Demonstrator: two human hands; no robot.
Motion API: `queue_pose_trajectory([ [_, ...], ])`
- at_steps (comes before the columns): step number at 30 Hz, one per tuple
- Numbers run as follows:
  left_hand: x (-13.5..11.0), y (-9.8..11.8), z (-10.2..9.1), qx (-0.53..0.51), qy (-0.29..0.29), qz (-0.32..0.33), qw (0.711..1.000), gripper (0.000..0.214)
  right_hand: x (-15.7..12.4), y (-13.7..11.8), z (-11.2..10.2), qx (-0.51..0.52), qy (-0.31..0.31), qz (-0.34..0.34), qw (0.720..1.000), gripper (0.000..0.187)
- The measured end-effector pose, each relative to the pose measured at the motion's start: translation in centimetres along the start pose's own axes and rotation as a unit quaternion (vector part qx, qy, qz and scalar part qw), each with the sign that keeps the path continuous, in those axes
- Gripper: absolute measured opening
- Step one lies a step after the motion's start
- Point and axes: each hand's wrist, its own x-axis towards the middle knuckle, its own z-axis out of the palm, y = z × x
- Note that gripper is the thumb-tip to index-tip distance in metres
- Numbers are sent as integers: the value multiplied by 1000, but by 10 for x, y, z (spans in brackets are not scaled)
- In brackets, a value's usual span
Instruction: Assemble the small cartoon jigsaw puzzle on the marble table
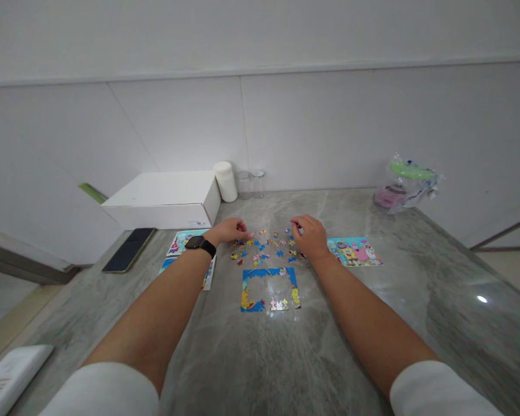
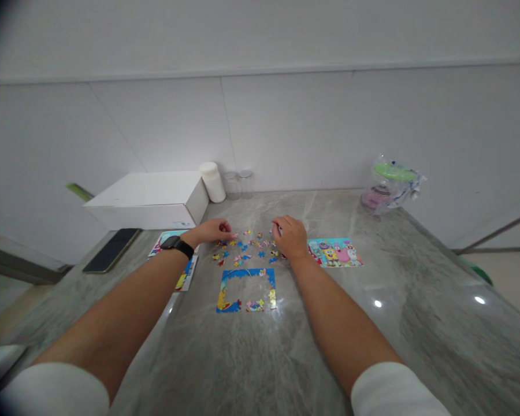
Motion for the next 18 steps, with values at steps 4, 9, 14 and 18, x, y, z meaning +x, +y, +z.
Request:
queue_pose_trajectory([
  [4,-4,-1,2,23,7,21,999,60,0,0,0,9,-3,-3,1000,19],
  [9,-4,-8,1,-22,10,8,1000,58,0,-1,-2,12,0,3,1000,20],
  [14,-9,-17,-4,-41,-21,21,999,58,0,-2,-3,9,-16,14,1000,21],
  [18,-14,-13,-2,1,3,17,1000,52,0,-2,-3,13,-30,23,999,22],
])
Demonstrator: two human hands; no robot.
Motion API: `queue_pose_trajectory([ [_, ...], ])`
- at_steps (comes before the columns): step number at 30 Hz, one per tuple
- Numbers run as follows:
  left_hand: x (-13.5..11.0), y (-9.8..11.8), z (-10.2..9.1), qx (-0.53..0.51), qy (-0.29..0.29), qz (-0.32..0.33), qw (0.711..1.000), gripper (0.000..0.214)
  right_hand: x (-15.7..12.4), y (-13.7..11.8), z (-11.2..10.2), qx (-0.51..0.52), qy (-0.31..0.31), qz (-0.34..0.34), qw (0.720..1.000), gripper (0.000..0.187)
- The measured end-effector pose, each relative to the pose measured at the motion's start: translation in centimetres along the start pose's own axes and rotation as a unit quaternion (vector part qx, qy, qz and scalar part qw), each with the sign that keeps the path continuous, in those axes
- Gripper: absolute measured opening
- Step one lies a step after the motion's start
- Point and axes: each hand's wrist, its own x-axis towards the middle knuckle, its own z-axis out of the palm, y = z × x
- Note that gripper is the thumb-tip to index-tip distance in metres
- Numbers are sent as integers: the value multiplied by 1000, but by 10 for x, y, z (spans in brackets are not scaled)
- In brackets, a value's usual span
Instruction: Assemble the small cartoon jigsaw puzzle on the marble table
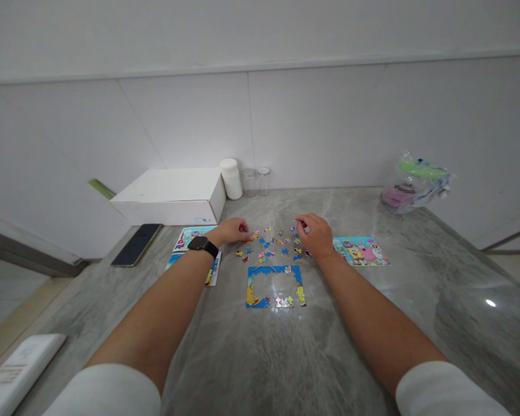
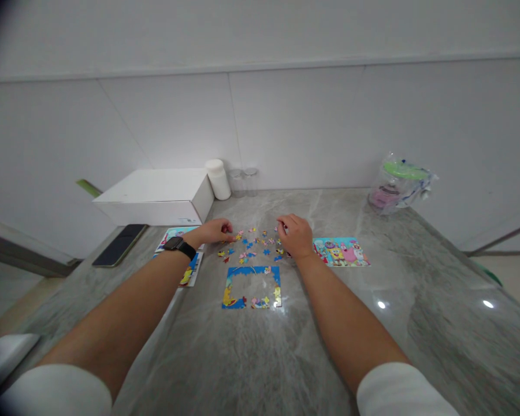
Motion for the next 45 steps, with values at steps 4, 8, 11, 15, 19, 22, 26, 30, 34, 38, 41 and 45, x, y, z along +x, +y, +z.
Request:
queue_pose_trajectory([
  [4,-6,-2,-3,-44,-12,-5,999,56,-1,1,0,4,8,4,1000,23],
  [8,-12,-6,-8,-37,-12,-12,999,54,0,1,0,8,4,6,1000,22],
  [11,-17,-6,-9,-35,-6,-17,999,51,0,1,1,12,5,-1,1000,22],
  [15,-27,-7,-12,-64,-37,-2,997,61,-1,3,2,15,20,-4,1000,23],
  [19,-42,-6,-13,-20,-39,30,999,69,-1,5,4,13,14,0,1000,22],
  [22,-51,0,-15,14,-44,56,997,64,0,4,4,8,7,-1,1000,23],
  [26,-61,7,-18,33,-65,83,994,40,0,3,3,9,2,8,1000,23],
  [30,-68,11,-19,27,-58,84,994,22,1,1,1,11,-3,13,1000,23],
  [34,-76,18,-17,55,-36,89,994,17,2,-2,0,15,-2,10,1000,24],
  [38,-84,25,-15,37,-33,51,997,16,1,-2,-1,17,-3,12,1000,23],
  [41,-89,33,-15,-12,-7,36,999,17,1,-5,-5,21,-5,6,1000,24],
  [45,-98,54,-12,-176,45,30,983,24,7,-20,-18,33,-5,-18,999,25],
])
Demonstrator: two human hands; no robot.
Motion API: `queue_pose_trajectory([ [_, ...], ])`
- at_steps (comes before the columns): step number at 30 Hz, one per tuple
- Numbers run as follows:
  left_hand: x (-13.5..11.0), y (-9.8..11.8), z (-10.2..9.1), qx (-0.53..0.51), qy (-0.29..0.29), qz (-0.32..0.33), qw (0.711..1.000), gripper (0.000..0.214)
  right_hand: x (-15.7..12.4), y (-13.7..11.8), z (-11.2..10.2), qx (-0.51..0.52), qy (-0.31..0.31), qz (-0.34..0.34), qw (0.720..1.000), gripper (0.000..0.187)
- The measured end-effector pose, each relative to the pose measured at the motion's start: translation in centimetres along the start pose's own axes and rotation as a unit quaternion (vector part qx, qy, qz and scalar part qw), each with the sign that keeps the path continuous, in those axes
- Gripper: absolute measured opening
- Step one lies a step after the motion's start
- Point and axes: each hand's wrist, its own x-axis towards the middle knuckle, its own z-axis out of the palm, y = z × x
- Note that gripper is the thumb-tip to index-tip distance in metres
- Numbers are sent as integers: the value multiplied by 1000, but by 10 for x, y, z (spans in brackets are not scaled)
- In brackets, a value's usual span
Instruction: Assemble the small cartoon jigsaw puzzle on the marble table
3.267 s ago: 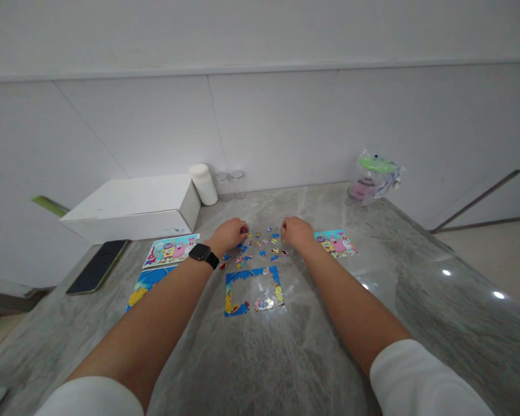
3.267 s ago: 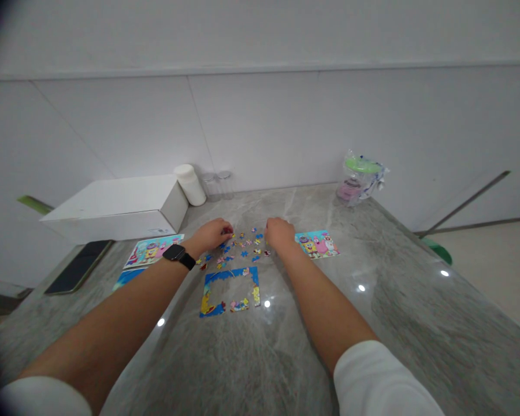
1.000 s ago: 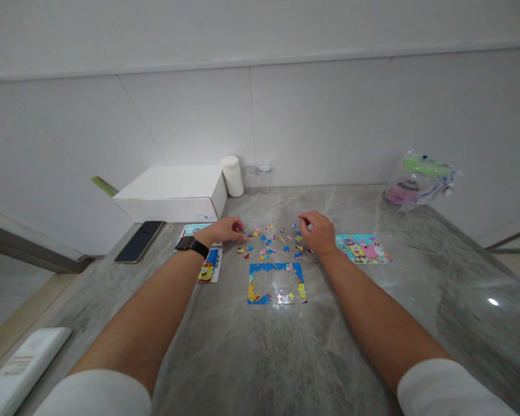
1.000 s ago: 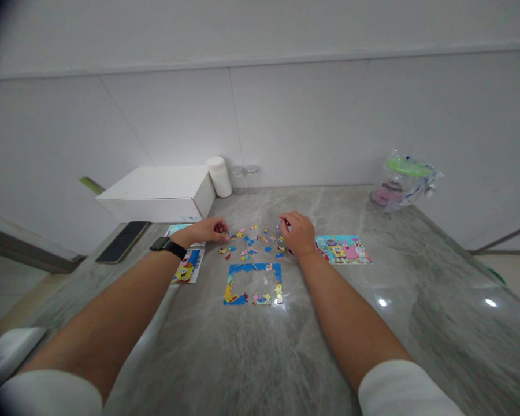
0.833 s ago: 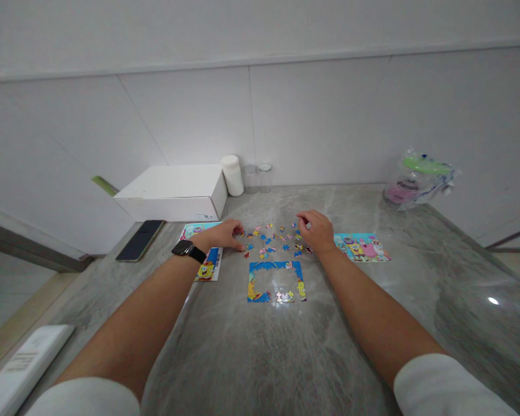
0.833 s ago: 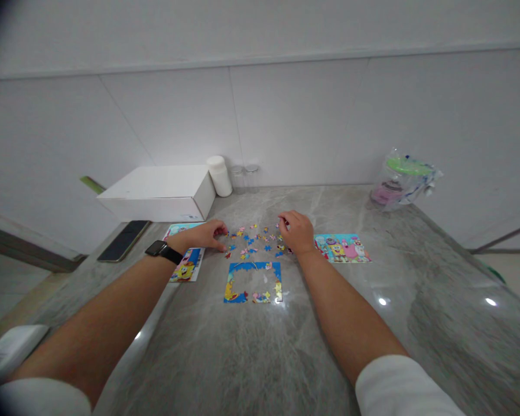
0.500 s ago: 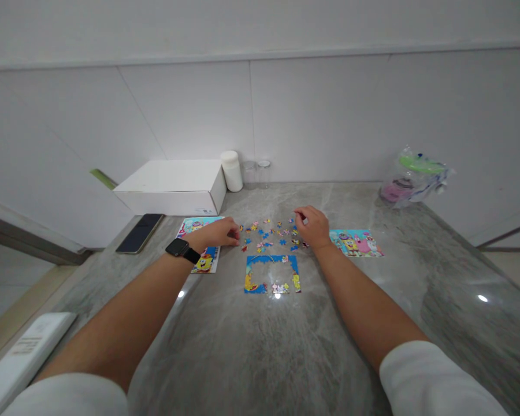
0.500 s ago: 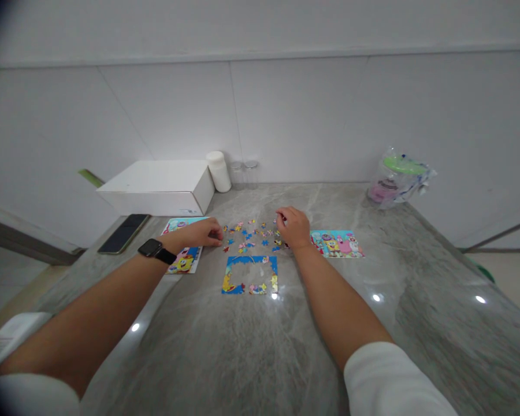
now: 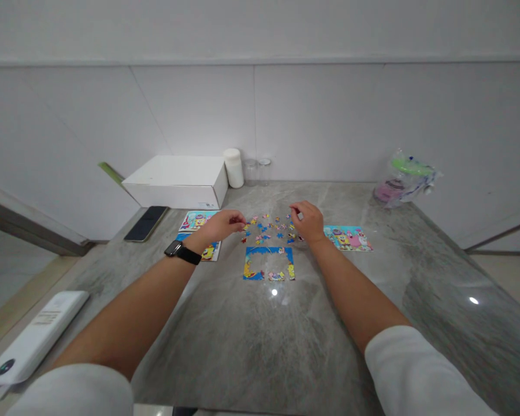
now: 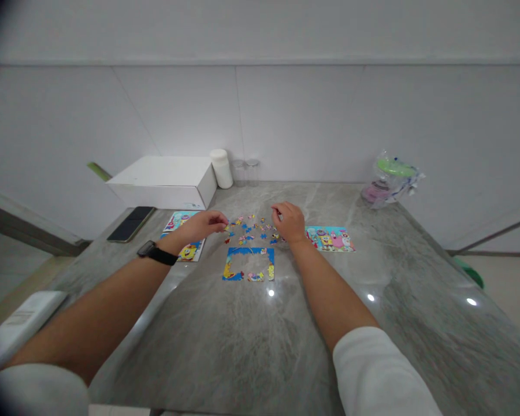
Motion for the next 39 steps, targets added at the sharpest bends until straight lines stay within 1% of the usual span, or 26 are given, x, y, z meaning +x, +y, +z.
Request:
queue_pose_trajectory([
  [3,-11,20,13,-112,25,10,993,28,8,-25,-16,50,-13,-21,998,24],
  [4,-15,27,18,-135,38,14,990,29,8,-35,-22,75,-27,-23,997,24],
  [6,-24,39,29,-182,57,19,981,34,4,-54,-32,128,-73,-4,989,21],
  [8,-33,49,40,-226,67,27,971,36,-8,-71,-40,185,-129,29,974,21],
  [10,-41,54,52,-247,56,25,967,36,-26,-82,-46,231,-179,61,954,23],
  [13,-49,55,72,-236,37,16,971,34,-54,-89,-52,267,-217,95,934,28],
  [16,-53,52,90,-236,21,11,972,32,-74,-88,-53,260,-221,106,934,28],
  [20,-54,46,108,-268,10,28,963,33,-89,-85,-48,253,-212,123,936,27],
  [22,-52,42,114,-277,26,39,960,33,-93,-83,-46,256,-198,124,938,28],
  [27,-49,36,119,-270,105,56,956,25,-97,-77,-48,260,-158,132,944,29],
  [31,-54,38,116,-201,121,80,969,19,-100,-72,-48,267,-149,139,942,29],
  [35,-61,45,116,-119,113,135,977,15,-101,-69,-48,275,-141,139,941,29],
  [39,-66,47,119,-33,124,202,971,25,-102,-70,-48,272,-143,128,943,31],
])
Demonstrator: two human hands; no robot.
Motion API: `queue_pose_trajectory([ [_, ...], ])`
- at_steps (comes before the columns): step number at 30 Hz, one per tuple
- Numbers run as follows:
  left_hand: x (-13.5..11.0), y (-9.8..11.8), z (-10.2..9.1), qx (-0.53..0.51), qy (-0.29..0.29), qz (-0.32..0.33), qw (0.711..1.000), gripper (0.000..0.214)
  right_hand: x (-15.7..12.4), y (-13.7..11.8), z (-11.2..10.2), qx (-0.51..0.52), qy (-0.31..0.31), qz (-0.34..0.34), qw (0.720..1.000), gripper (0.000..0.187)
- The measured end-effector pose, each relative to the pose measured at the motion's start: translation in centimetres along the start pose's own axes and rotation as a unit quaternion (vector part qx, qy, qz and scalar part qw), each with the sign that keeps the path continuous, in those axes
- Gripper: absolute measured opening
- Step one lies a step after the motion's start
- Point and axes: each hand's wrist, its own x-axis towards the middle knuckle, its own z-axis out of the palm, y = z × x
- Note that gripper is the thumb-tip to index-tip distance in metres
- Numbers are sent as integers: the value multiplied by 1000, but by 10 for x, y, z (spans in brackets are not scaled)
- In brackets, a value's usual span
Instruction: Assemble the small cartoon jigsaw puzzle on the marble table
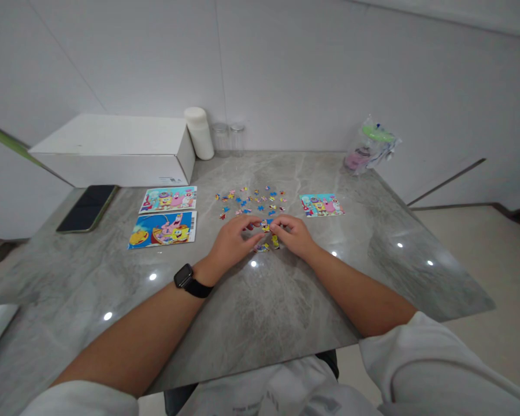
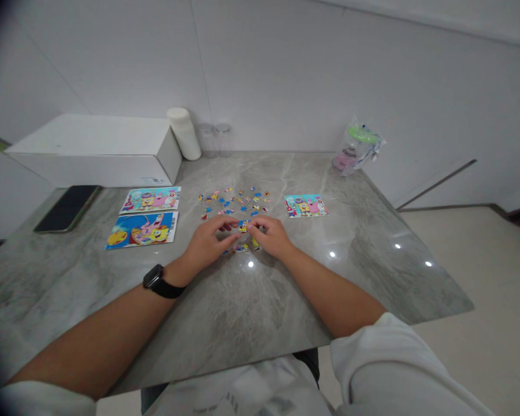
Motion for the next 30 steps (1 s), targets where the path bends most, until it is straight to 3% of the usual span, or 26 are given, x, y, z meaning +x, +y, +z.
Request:
queue_pose_trajectory([
  [7,-4,1,2,63,-2,60,996,19,-3,-6,-1,-29,-5,-36,999,30],
  [16,-4,3,3,72,-14,60,995,19,-4,-12,-12,-87,-60,-176,979,17],
  [22,-4,2,4,89,-28,48,994,22,2,-13,-22,-144,-84,-204,965,11],
  [30,-5,12,-5,197,-162,89,963,23,0,-16,-46,-236,-169,-164,943,6],
])
